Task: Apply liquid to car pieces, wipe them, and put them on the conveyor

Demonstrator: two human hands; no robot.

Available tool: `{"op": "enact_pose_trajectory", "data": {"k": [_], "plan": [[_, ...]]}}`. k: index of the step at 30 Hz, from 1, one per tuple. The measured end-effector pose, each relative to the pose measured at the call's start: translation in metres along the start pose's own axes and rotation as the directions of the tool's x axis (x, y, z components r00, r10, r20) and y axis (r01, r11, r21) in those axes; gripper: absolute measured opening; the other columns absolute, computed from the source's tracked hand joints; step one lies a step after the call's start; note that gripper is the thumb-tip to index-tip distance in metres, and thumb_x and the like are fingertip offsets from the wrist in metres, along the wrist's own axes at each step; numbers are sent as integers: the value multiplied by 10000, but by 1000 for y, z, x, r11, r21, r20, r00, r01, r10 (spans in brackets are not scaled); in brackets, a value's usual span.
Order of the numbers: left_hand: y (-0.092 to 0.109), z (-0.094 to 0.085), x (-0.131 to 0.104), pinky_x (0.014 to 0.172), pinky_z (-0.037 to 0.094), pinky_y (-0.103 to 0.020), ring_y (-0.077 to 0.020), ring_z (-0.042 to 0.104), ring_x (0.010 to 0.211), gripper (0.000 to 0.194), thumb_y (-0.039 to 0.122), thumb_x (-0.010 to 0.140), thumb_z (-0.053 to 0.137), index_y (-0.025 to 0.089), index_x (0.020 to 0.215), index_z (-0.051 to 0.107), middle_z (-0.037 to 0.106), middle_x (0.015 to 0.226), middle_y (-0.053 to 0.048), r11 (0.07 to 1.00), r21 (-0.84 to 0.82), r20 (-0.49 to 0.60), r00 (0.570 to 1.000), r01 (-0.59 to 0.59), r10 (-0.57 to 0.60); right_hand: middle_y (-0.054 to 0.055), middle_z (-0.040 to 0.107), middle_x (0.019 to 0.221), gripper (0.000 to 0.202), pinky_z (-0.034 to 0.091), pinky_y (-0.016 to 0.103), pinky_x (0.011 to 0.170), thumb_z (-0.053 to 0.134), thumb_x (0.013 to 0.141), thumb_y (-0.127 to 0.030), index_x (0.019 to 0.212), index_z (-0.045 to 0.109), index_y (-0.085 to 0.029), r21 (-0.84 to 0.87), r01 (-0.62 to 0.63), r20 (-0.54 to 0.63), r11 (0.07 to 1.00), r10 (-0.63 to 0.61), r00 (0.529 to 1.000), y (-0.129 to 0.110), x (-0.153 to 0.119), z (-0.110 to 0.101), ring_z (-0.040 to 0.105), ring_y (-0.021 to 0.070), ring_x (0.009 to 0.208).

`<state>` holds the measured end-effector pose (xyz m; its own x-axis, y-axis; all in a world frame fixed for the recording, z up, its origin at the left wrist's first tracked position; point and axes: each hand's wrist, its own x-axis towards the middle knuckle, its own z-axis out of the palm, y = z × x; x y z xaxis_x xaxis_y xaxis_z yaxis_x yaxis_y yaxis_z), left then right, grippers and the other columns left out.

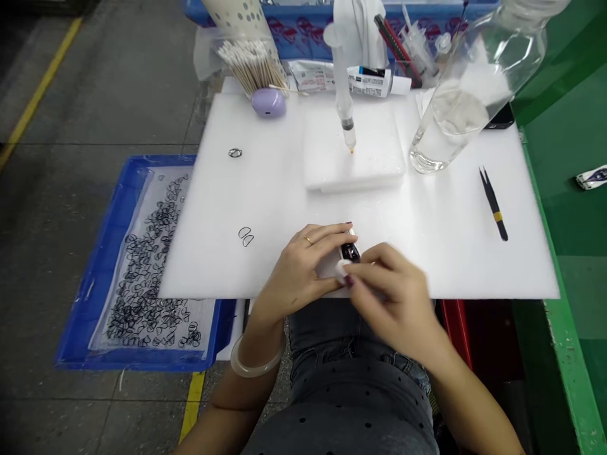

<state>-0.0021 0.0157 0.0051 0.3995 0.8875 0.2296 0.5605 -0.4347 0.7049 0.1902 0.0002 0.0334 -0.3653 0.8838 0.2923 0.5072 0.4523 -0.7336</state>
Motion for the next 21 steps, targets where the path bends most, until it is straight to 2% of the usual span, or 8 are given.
{"op": "enact_pose_trajectory", "data": {"k": [2,4,5,7,9,12,17,21], "plan": [[0,4,2,961,506,-463,-269,604,1117,512,393,770,807,174,1203,642,663,1306,-100,999,-38,-69,998,6,-9,74,640,1007,249,515,344,670,598,926,-200,1139,714,-259,-133,-25,-142,991,6,990,8,7,-21,610,197,850],[2,8,4,938,518,-465,-270,628,1075,492,396,744,825,175,1155,670,698,1249,-99,997,-74,-146,988,30,-41,129,639,1157,293,503,457,826,659,888,-227,1176,709,-225,-414,-64,-289,908,-64,955,16,11,-36,585,294,1052],[3,9,6,926,523,-464,-270,636,1063,460,378,749,818,177,1139,680,710,1226,-95,994,-94,-174,983,48,-64,145,629,1199,304,486,491,877,682,869,-230,1172,710,-210,-495,-86,-318,865,-88,944,19,12,-41,564,323,1109],[5,10,8,911,529,-459,-269,646,1060,388,334,775,786,178,1118,693,732,1177,-86,988,-134,-204,974,75,-101,132,633,1194,281,476,503,914,701,853,-225,1133,709,-219,-508,-63,-297,859,-106,949,21,12,-42,569,326,1120],[6,10,9,907,529,-451,-264,655,1058,337,298,793,756,177,1102,700,747,1136,-77,983,-165,-209,971,85,-119,103,637,1174,271,482,490,910,705,852,-221,1121,684,-245,-454,30,-197,891,-133,971,19,11,-35,593,301,1078],[6,8,10,927,524,-442,-252,661,1060,319,275,797,738,176,1099,703,749,1132,-72,979,-189,-209,971,81,-121,111,623,1185,316,484,479,876,720,839,-199,1143,639,-236,-455,165,-64,875,-217,974,15,11,-19,592,307,1066],[6,8,9,929,528,-451,-253,656,1068,334,271,785,739,196,1109,702,745,1150,-58,978,-185,-202,970,97,-134,115,617,1159,285,480,448,817,712,824,-113,1075,633,-222,-455,269,-37,849,-320,947,18,17,-5,606,296,1019],[6,10,8,932,529,-461,-261,655,1081,337,265,774,748,194,1101,704,741,1159,-62,983,-165,-201,972,87,-120,124,611,1157,247,476,450,810,710,821,-117,1038,637,-209,-437,294,-37,850,-344,938,22,19,-2,602,301,1016]]}}
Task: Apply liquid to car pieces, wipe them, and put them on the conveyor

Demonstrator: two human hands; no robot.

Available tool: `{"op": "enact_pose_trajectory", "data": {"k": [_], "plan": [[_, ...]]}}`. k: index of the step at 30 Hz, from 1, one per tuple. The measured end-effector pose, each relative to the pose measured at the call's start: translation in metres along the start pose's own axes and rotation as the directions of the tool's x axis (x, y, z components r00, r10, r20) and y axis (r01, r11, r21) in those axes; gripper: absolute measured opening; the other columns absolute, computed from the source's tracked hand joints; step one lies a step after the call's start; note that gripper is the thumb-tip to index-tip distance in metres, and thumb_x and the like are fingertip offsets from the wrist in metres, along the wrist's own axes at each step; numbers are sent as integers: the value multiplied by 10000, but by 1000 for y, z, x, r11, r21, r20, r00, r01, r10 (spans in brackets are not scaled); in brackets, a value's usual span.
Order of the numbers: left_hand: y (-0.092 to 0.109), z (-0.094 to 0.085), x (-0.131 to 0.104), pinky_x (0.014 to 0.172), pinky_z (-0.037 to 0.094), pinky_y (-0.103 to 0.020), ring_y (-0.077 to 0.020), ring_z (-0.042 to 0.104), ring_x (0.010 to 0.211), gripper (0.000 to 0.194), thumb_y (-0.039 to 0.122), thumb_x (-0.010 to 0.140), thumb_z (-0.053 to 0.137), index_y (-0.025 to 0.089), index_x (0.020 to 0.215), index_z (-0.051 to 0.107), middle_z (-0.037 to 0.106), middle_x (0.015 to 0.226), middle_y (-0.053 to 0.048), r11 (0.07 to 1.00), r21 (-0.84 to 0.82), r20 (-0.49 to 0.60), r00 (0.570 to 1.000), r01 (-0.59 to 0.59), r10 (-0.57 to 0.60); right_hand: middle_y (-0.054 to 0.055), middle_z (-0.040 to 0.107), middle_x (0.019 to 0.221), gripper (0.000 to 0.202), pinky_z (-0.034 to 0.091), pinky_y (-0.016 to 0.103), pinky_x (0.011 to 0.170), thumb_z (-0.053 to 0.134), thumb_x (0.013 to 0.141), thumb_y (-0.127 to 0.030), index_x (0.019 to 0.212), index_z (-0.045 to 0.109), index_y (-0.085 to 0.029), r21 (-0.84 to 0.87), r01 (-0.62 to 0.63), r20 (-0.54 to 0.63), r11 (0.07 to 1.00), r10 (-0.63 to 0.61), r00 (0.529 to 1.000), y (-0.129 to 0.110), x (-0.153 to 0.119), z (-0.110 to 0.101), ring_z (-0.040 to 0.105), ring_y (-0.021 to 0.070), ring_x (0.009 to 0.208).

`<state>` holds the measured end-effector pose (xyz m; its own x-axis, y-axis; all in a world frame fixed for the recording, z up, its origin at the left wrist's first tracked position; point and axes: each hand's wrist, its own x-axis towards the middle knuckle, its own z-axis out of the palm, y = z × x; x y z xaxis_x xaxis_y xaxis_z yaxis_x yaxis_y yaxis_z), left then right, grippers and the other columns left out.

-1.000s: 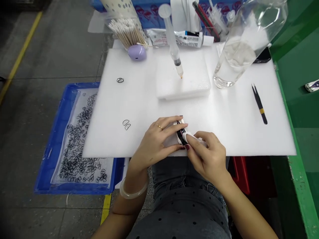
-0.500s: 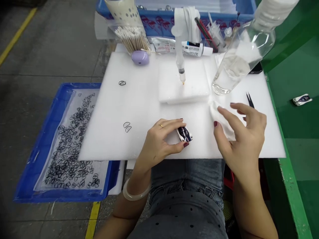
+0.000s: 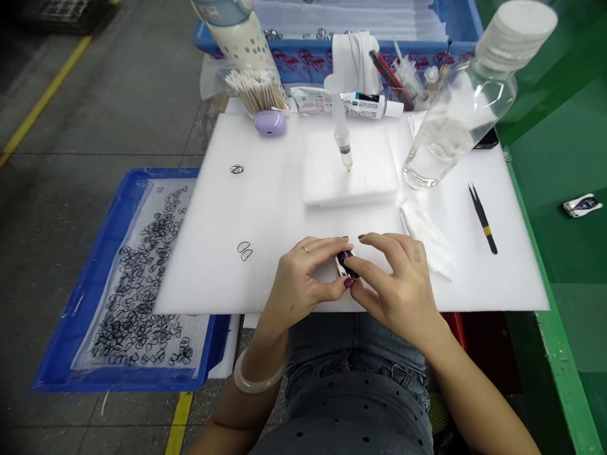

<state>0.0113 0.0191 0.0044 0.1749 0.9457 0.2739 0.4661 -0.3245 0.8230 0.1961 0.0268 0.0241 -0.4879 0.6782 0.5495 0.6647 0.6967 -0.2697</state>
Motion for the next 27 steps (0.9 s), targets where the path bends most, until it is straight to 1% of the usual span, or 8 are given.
{"op": "enact_pose_trajectory", "data": {"k": [3,5,7,9,12,16,22,27], "plan": [[-1,1,-1,926,537,-462,-262,659,1072,358,268,754,775,205,1098,698,738,1160,-62,1000,22,-10,1000,-21,21,126,613,1165,249,477,462,820,704,819,-109,1041,640,-204,-7,9,6,1000,-9,1000,0,-2,-4,592,308,1030],[-3,2,-3,913,549,-449,-261,662,1054,415,275,715,813,197,1103,686,731,1154,-77,997,44,-26,997,-65,67,118,621,1189,278,482,472,842,666,847,-107,1105,633,-207,21,-5,118,1000,2,993,0,-5,-14,584,305,1055],[-3,4,-4,901,560,-426,-257,658,1042,455,278,697,831,177,1108,666,713,1140,-101,986,85,-59,987,-142,147,103,631,1204,363,507,445,853,606,890,-126,1241,585,-215,136,-103,288,985,60,956,-1,-10,-26,590,275,1072],[-1,9,-5,890,564,-412,-255,648,1032,437,264,719,813,162,1106,637,689,1111,-117,963,164,-104,967,-212,231,81,648,1187,453,546,370,810,555,924,-156,1367,502,-234,259,-296,394,919,179,902,-2,-16,-36,613,227,1059],[5,18,-6,863,562,-411,-261,630,1013,403,230,751,769,163,1107,591,657,1094,-120,932,281,-160,946,-229,281,48,674,1135,475,564,297,727,560,933,-214,1395,474,-283,312,-521,378,795,399,836,-5,-23,-36,638,193,1016],[14,31,-7,858,549,-424,-278,602,1011,414,212,762,746,164,1128,559,626,1130,-127,931,316,-156,958,-182,240,38,693,1080,459,571,319,752,636,893,-278,1332,504,-274,298,-610,309,734,530,790,-8,-25,-19,656,194,950],[18,35,-11,844,550,-429,-278,593,1000,340,275,838,728,168,1122,576,625,1144,-137,936,323,-153,969,-137,194,55,697,1035,438,569,353,750,703,852,-323,1249,541,-228,223,-538,117,813,526,843,-6,-26,-8,663,203,879],[12,18,-14,825,558,-429,-252,599,955,277,228,902,671,195,1170,611,674,1138,-95,938,308,30,987,-161,159,73,690,1011,343,563,367,751,671,886,-236,1211,563,-209,153,-330,62,932,324,944,2,-37,-12,661,212,886]]}}
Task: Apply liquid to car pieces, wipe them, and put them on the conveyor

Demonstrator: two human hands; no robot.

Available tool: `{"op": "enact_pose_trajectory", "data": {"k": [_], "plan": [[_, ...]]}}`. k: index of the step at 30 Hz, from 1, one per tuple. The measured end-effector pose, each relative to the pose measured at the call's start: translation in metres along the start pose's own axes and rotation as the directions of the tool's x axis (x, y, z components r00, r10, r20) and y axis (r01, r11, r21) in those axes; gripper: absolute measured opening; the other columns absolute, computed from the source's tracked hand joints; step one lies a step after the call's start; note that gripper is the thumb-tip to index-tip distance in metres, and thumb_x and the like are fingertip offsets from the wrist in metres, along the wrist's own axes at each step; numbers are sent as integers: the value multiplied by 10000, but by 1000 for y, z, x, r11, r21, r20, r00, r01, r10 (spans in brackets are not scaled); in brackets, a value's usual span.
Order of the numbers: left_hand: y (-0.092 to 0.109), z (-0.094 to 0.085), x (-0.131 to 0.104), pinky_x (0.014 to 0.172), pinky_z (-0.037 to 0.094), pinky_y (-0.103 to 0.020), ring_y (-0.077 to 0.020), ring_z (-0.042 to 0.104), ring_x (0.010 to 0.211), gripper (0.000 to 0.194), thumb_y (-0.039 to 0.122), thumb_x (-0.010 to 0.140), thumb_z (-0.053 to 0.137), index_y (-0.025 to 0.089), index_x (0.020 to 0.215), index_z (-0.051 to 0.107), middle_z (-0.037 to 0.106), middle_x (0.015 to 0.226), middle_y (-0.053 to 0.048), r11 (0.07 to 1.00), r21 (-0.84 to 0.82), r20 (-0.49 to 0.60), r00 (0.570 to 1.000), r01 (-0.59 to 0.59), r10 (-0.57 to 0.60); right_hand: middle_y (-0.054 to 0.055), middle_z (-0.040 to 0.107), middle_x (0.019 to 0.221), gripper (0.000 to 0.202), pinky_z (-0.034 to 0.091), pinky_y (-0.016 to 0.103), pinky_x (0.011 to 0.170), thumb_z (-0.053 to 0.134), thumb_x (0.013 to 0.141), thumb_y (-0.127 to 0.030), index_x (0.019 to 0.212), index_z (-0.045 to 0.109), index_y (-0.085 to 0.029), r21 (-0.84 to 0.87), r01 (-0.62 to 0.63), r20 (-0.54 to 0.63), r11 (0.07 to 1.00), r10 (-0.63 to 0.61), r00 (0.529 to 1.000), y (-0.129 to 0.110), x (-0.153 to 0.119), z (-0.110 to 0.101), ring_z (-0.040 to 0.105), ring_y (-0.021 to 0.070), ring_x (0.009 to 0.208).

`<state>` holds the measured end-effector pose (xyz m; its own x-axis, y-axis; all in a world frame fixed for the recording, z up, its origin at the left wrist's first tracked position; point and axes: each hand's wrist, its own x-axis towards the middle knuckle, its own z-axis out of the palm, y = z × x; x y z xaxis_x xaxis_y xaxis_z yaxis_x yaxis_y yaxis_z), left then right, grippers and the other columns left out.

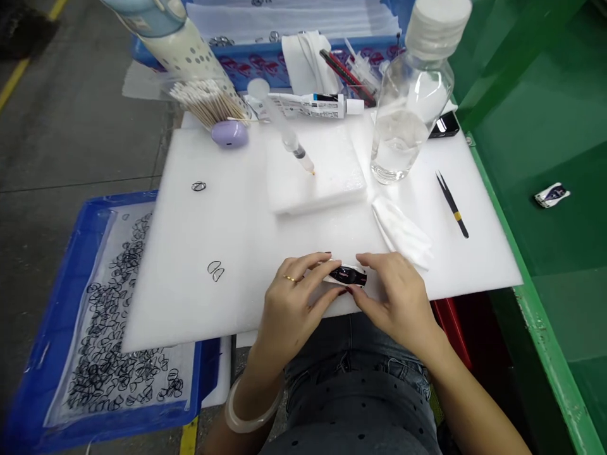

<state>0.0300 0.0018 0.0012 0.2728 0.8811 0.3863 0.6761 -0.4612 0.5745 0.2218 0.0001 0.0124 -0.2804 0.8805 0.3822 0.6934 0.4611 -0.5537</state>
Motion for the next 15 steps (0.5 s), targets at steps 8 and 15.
{"op": "enact_pose_trajectory", "data": {"k": [8,15], "plan": [[-8,-8,9,823,560,-430,-246,615,971,225,212,969,561,176,1163,669,700,1084,-93,1000,-8,61,998,9,-8,95,690,1042,388,573,372,759,703,849,-168,1209,563,-199,-92,114,-81,989,-121,989,7,-7,7,670,229,923],[-7,-3,8,811,553,-412,-237,618,953,233,244,991,526,203,1149,692,709,1064,-83,1000,-8,19,999,29,-29,83,674,1013,277,553,356,713,631,882,-156,1154,605,-204,-127,112,-79,985,-123,989,6,-1,14,652,217,870]]}}
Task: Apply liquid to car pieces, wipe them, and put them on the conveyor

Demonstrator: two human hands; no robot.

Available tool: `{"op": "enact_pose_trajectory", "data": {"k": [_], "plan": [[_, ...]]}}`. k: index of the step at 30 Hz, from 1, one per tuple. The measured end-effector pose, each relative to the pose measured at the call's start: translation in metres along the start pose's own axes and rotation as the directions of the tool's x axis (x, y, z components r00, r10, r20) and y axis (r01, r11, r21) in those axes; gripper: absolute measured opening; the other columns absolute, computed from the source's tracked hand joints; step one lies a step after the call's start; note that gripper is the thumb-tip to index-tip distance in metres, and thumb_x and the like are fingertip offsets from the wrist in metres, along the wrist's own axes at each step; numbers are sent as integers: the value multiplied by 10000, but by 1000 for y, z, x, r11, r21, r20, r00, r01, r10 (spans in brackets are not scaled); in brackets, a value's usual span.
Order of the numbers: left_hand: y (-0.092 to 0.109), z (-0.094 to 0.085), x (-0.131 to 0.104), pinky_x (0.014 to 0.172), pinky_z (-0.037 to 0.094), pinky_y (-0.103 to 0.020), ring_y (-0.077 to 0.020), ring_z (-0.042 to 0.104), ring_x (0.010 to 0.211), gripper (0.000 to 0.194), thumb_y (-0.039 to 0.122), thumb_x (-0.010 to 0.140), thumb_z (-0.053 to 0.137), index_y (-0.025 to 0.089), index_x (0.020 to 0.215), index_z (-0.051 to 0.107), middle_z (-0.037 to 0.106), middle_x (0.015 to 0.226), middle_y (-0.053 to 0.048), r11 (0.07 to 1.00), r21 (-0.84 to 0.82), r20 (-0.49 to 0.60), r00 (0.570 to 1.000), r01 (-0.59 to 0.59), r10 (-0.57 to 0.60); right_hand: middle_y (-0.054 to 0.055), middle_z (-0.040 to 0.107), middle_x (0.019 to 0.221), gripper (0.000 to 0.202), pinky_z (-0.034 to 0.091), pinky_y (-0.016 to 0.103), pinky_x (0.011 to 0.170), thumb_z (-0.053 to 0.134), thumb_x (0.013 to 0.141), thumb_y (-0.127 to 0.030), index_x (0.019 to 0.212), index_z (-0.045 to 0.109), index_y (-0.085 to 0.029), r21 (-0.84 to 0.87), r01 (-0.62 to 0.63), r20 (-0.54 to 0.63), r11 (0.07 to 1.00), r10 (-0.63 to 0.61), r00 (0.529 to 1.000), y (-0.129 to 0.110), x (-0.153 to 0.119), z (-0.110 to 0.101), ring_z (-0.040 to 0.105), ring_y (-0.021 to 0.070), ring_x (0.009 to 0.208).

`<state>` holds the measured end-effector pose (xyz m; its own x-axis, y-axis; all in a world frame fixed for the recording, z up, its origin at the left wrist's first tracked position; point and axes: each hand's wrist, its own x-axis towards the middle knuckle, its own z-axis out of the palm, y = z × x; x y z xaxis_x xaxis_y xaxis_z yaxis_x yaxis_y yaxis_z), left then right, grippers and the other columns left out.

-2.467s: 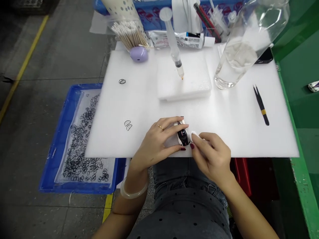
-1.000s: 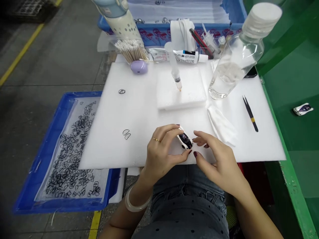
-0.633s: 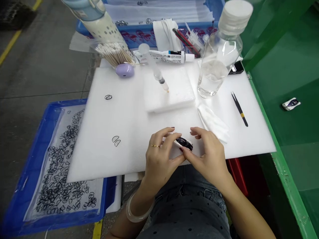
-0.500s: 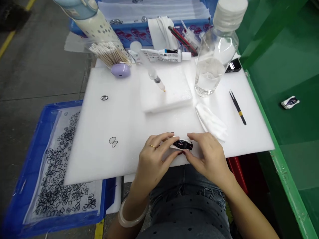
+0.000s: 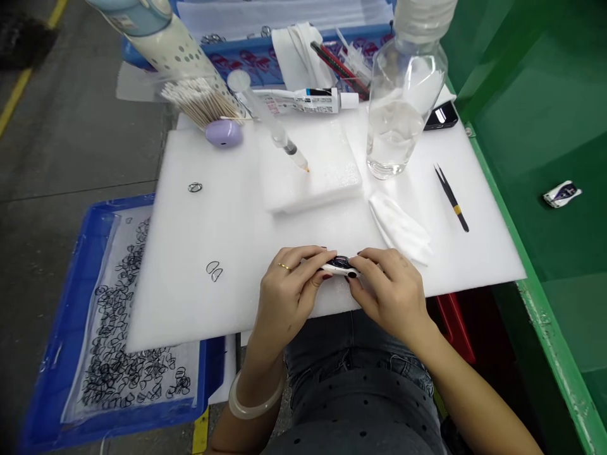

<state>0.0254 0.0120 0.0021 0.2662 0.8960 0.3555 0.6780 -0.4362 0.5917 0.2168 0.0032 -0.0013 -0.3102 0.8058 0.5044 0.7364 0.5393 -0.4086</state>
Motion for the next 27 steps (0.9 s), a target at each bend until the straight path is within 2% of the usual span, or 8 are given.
{"op": "enact_pose_trajectory", "data": {"k": [6,8,11,13,16,20,25,27], "plan": [[-1,-1,0,815,549,-414,-236,617,955,232,232,987,533,211,1153,694,705,1063,-82,1000,-12,8,1000,16,-16,107,655,1044,308,532,345,677,615,890,-130,1190,593,-195,-17,67,36,998,-66,997,3,-2,-7,624,213,826],[-2,-1,-1,826,548,-419,-237,619,968,230,225,981,543,220,1159,689,702,1073,-78,999,-32,16,1000,24,-23,113,651,1077,314,538,378,739,610,909,-183,1219,566,-199,39,43,116,998,-48,992,2,2,-10,619,238,904],[-5,-4,-4,869,543,-430,-236,627,1018,250,182,966,554,230,1182,671,701,1115,-67,996,-88,38,999,27,-23,132,652,1133,449,524,430,837,615,921,-269,1332,465,-169,120,-36,264,992,3,965,-6,10,-8,589,275,1028],[-6,-7,-7,912,535,-428,-229,633,1066,291,151,961,543,249,1215,646,698,1163,-54,991,-133,48,999,32,-26,134,662,1134,506,509,435,838,564,933,-229,1401,392,-143,130,-70,299,989,28,954,-12,15,-4,583,274,1015],[-7,-9,-10,951,529,-412,-227,637,1113,336,160,955,549,268,1268,609,685,1216,-47,986,-160,33,999,48,-43,91,686,1083,556,486,410,817,492,883,-99,1424,376,-154,170,-130,271,977,80,959,-10,20,-4,596,237,933],[-8,-6,-9,944,527,-415,-257,626,1132,323,213,954,571,255,1271,620,672,1239,-65,997,-80,-2,1000,-5,5,71,686,1088,456,465,382,781,468,871,-58,1297,552,-198,49,-185,133,982,177,975,8,17,-17,597,217,933],[-8,-4,-8,908,515,-468,-291,613,1083,314,292,955,583,250,1263,628,670,1240,-76,996,9,45,995,-92,91,94,677,1063,372,485,376,747,440,947,-88,1263,621,-168,-59,-98,207,993,108,972,6,20,-13,581,208,891],[-9,-6,-9,921,517,-452,-278,615,1087,312,283,954,584,258,1262,627,666,1241,-67,997,-24,46,996,-79,80,87,677,1042,365,497,370,756,430,963,-87,1259,627,-169,-30,-60,174,998,64,983,4,23,-11,584,195,884]]}}
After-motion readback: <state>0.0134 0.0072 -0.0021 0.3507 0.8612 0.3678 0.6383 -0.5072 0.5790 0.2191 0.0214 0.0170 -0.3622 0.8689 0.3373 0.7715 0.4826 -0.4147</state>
